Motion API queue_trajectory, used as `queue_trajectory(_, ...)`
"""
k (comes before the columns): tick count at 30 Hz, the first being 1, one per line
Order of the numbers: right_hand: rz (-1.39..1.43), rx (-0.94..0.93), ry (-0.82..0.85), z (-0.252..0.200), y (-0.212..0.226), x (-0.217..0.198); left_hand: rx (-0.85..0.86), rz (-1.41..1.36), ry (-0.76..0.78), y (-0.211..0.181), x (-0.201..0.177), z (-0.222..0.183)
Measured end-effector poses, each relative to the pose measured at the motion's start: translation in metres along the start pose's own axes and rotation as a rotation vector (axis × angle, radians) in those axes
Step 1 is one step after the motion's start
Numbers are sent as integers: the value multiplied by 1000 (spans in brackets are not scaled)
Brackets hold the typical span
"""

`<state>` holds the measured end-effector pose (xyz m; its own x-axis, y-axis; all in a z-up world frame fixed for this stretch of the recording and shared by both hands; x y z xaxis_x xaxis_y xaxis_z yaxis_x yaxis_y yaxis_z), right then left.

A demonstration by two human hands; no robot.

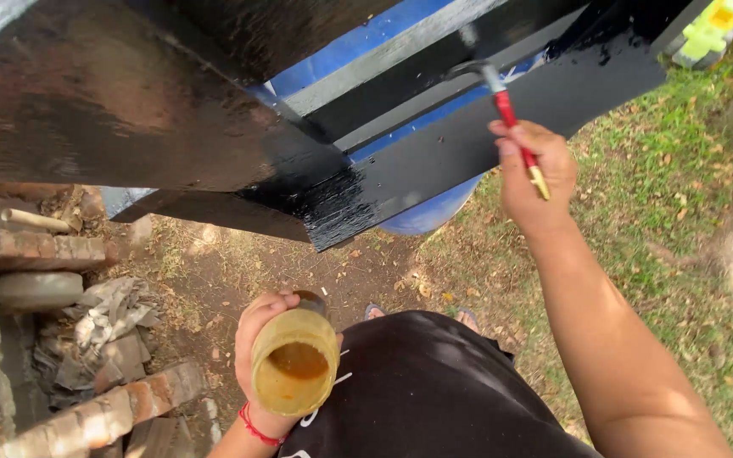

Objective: Applying black paint to a wooden structure using a paintbrush.

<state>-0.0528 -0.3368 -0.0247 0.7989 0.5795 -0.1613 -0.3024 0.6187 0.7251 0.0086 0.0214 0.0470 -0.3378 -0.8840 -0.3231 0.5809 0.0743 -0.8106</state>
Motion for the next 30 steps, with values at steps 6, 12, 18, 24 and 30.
queue_trajectory(6, -74, -146, -250, 0, -32, -50, 43, 35, -143, -24, 38, -21)
queue_trajectory(12, -154, -39, 72, -8, -6, 22, -19, 128, -163, -52, 56, -54)
queue_trajectory(18, 45, -209, 377, -6, 28, 69, -112, 304, -165, -57, 47, -94)
queue_trajectory(24, 110, -237, 609, -6, 34, 67, -123, 258, -183, -61, 47, -100)
queue_trajectory(30, 218, 260, 476, -14, 39, 52, -169, 144, -169, -65, 44, -96)
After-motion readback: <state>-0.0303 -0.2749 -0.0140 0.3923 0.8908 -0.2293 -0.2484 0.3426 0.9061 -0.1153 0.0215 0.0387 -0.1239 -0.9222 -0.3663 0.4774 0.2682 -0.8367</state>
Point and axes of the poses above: each hand's wrist, its own z-axis towards the middle knuckle, its own x-axis out of the palm, y = z × x, the point moved 3 cm from there along z, towards the middle knuckle, and after that the axes turned 4 degrees about -z, right-handed, at the moved point
